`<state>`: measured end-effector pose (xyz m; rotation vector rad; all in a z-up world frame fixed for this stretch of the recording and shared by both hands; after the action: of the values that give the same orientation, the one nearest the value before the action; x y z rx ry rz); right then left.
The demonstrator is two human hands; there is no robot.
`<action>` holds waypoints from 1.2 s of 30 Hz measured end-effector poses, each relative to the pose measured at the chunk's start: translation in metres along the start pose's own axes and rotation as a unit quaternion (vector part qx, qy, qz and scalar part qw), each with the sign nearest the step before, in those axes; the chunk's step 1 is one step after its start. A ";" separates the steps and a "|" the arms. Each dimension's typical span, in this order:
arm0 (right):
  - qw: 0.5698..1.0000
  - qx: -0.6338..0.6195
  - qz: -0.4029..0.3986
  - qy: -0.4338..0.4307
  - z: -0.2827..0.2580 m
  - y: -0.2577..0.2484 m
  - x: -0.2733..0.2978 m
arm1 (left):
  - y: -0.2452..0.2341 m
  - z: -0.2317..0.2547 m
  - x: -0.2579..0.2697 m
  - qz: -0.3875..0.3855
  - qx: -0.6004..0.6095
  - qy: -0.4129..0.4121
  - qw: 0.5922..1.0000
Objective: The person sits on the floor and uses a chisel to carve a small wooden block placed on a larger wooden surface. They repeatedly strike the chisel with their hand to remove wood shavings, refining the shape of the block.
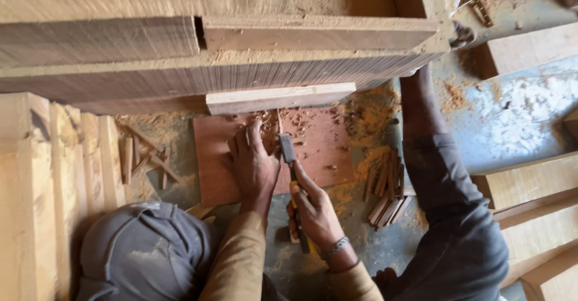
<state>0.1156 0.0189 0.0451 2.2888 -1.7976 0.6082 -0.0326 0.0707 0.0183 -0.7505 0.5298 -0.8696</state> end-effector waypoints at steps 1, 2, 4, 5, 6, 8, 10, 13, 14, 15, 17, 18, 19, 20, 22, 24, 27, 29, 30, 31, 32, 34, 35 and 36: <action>1.000 0.004 0.003 -0.025 -0.003 -0.001 -0.002 | 0.001 0.001 -0.001 -0.001 -0.001 -0.003 1.000; 1.000 -0.001 0.003 -0.007 -0.001 -0.001 -0.006 | 0.002 0.002 -0.001 -0.006 -0.001 -0.007 1.000; 0.999 -0.010 0.000 0.033 0.005 -0.001 -0.009 | 0.000 0.001 0.003 -0.018 -0.004 -0.019 1.000; 0.999 -0.014 -0.003 0.031 0.004 -0.003 -0.007 | -0.003 0.002 0.007 -0.010 0.006 -0.011 1.000; 0.999 -0.019 -0.005 0.025 0.003 -0.004 -0.008 | -0.005 0.004 0.005 0.000 0.018 0.000 1.000; 0.999 -0.032 -0.005 0.023 0.001 -0.003 -0.006 | -0.007 0.007 0.001 0.003 0.022 0.005 1.000; 0.999 -0.043 -0.004 0.033 0.002 -0.003 0.002 | -0.005 0.007 -0.002 -0.012 0.008 -0.009 1.000; 1.000 -0.024 -0.005 -0.011 -0.003 0.002 -0.027 | -0.005 0.005 0.001 -0.016 0.020 -0.012 1.000; 0.999 -0.033 0.001 -0.009 -0.002 0.000 -0.032 | -0.007 0.007 0.004 0.001 0.027 0.009 1.000; 0.999 -0.041 0.006 -0.006 -0.002 -0.002 -0.036 | -0.008 0.011 0.007 0.017 0.034 0.031 0.999; 0.999 -0.043 0.004 0.001 -0.003 0.004 -0.035 | -0.016 0.005 -0.003 0.043 0.029 0.054 0.997; 1.000 -0.025 0.002 0.008 -0.004 -0.003 -0.020 | -0.016 0.005 -0.008 0.046 0.027 0.049 0.997; 1.000 -0.007 0.001 0.015 -0.006 -0.007 -0.015 | -0.015 0.005 -0.013 0.050 0.026 0.044 0.997; 1.000 -0.011 0.000 0.025 -0.005 -0.009 -0.012 | -0.011 0.006 -0.008 0.044 0.027 0.037 0.998; 0.999 -0.021 -0.004 0.045 -0.001 -0.009 -0.006 | -0.006 0.007 0.001 0.034 0.026 0.022 0.999; 1.000 0.017 -0.014 0.022 -0.007 -0.009 -0.026 | -0.004 0.005 0.004 0.001 0.033 0.008 0.999; 1.000 0.011 -0.026 0.009 -0.008 -0.009 -0.020 | -0.009 0.005 0.002 -0.014 0.016 -0.001 1.000; 1.000 0.003 -0.024 -0.002 -0.007 -0.016 -0.020 | -0.006 0.012 -0.001 -0.004 0.020 0.005 1.000; 1.000 0.001 -0.024 -0.008 -0.004 -0.015 -0.021 | -0.006 0.010 0.001 0.003 0.024 0.009 1.000; 1.000 -0.001 -0.025 -0.013 -0.001 -0.013 -0.020 | -0.005 0.008 0.003 0.011 0.028 0.013 0.999; 0.999 -0.011 -0.025 -0.019 -0.001 -0.010 -0.027 | -0.005 0.007 0.003 0.016 0.045 0.023 0.999; 0.999 -0.030 -0.026 -0.028 -0.005 -0.007 -0.045 | -0.007 0.008 0.004 0.027 0.077 0.043 0.996; 0.999 -0.008 -0.034 -0.024 -0.004 -0.008 -0.036 | -0.007 0.006 0.009 0.011 0.059 0.029 0.998; 0.999 0.015 -0.041 -0.029 -0.010 -0.012 -0.031 | -0.007 0.007 0.007 0.003 0.045 0.020 0.999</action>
<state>0.1196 0.0532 0.0425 2.4107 -1.7206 0.5657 -0.0272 0.0639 0.0277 -0.6514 0.5246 -0.8992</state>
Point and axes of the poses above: each hand's wrist, its own x-axis away from the middle knuckle, its own y-axis out of the palm, z = x × y, the point moved 8 cm from there along -x, towards the middle knuckle, and after that the axes turned 7 degrees about -y, right-handed, at the moved point
